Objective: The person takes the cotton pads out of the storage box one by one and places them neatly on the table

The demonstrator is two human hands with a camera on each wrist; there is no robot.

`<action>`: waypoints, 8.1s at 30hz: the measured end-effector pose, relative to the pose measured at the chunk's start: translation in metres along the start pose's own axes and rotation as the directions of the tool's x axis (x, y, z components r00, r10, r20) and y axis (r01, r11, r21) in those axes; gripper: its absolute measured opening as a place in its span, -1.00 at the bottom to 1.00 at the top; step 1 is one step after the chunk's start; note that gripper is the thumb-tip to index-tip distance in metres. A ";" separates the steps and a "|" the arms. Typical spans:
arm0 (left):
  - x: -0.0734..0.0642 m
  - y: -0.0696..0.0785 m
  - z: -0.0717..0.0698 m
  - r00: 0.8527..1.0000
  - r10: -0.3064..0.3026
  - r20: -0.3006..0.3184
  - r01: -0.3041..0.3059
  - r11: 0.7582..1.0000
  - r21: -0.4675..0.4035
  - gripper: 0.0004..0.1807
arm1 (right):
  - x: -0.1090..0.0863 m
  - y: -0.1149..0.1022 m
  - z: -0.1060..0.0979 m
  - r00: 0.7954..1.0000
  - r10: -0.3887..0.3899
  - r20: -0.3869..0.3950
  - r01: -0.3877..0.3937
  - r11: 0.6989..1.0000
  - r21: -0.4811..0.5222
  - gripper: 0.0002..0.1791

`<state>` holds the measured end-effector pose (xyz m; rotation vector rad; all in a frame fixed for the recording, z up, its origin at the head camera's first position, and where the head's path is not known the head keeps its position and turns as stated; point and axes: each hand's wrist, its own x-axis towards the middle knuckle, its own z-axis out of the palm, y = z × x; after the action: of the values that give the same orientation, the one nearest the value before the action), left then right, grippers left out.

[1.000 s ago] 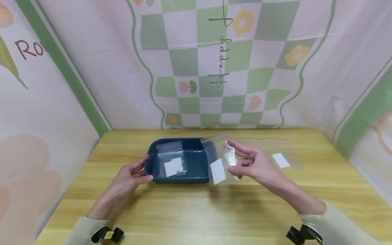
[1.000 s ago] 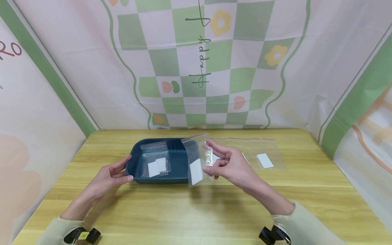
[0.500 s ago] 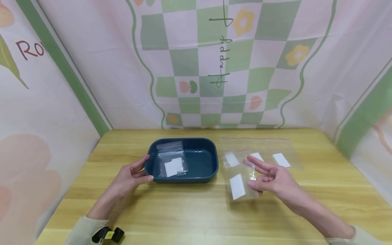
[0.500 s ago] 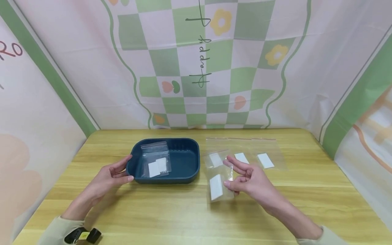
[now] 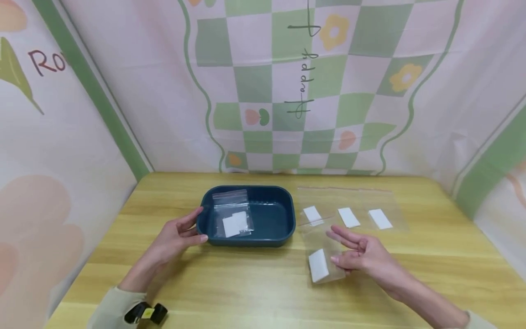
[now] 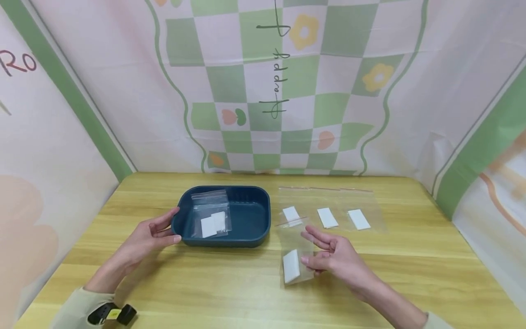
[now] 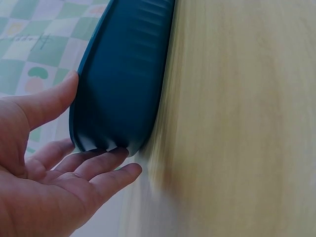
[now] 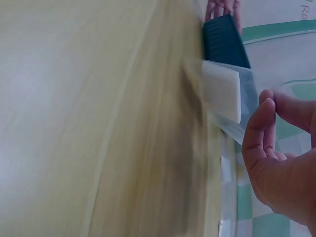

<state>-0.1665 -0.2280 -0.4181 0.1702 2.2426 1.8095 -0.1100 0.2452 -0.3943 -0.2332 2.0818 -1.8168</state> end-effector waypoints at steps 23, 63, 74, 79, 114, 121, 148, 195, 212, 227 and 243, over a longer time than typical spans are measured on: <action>0.000 0.000 0.000 1.000 -0.001 0.003 0.001 1.000 0.006 -0.11 | 0.002 0.018 -0.023 0.996 -0.088 0.030 0.093 0.906 -0.413 -0.01; -0.001 0.000 0.000 1.000 0.003 0.004 -0.003 1.000 0.012 -0.10 | -0.002 0.018 -0.012 0.998 -0.032 -0.060 -0.003 0.862 -0.508 -0.09; 0.001 0.000 0.001 1.000 -0.004 0.000 0.004 1.000 0.011 -0.10 | -0.002 0.021 -0.010 0.988 -0.114 -0.108 0.012 0.740 -0.673 -0.14; 0.000 0.001 0.002 1.000 -0.007 -0.003 0.007 1.000 0.010 -0.10 | -0.003 0.023 -0.010 0.983 -0.132 -0.128 0.005 0.715 -0.699 -0.15; -0.001 0.001 0.000 1.000 0.010 0.008 -0.010 1.000 -0.003 -0.10 | -0.006 0.026 -0.012 0.963 -0.254 0.089 0.204 0.471 -0.859 -0.49; -0.001 0.001 0.000 1.000 0.004 0.008 -0.004 1.000 0.008 -0.09 | -0.010 0.028 -0.012 0.962 -0.264 0.070 0.189 0.457 -0.869 -0.47; -0.001 0.000 0.000 1.000 0.002 -0.001 -0.002 1.000 0.013 -0.10 | 0.041 -0.073 -0.009 0.936 -0.347 0.066 0.263 0.560 -0.786 -0.84; -0.001 0.001 -0.001 1.000 0.010 0.007 -0.010 1.000 0.005 -0.10 | 0.222 -0.077 0.112 0.961 -0.018 0.276 0.255 0.443 -0.859 -0.50; 0.000 0.000 -0.001 1.000 -0.017 -0.004 0.017 1.000 0.005 -0.10 | 0.226 -0.065 0.126 0.982 0.089 0.166 0.116 0.408 -0.906 -0.43; -0.001 -0.002 -0.001 1.000 -0.005 0.002 0.005 1.000 -0.004 -0.10 | 0.224 -0.056 0.128 0.987 -0.031 0.158 0.156 0.424 -0.892 -0.89; 0.001 0.000 -0.002 1.000 0.004 0.007 -0.004 1.000 -0.019 -0.09 | 0.224 -0.051 0.131 0.992 -0.041 0.123 0.128 0.453 -0.882 -0.85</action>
<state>-0.1674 -0.2294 -0.4180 0.1770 2.2210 1.8284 -0.2725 0.0365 -0.3944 -0.6732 2.7948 -0.4983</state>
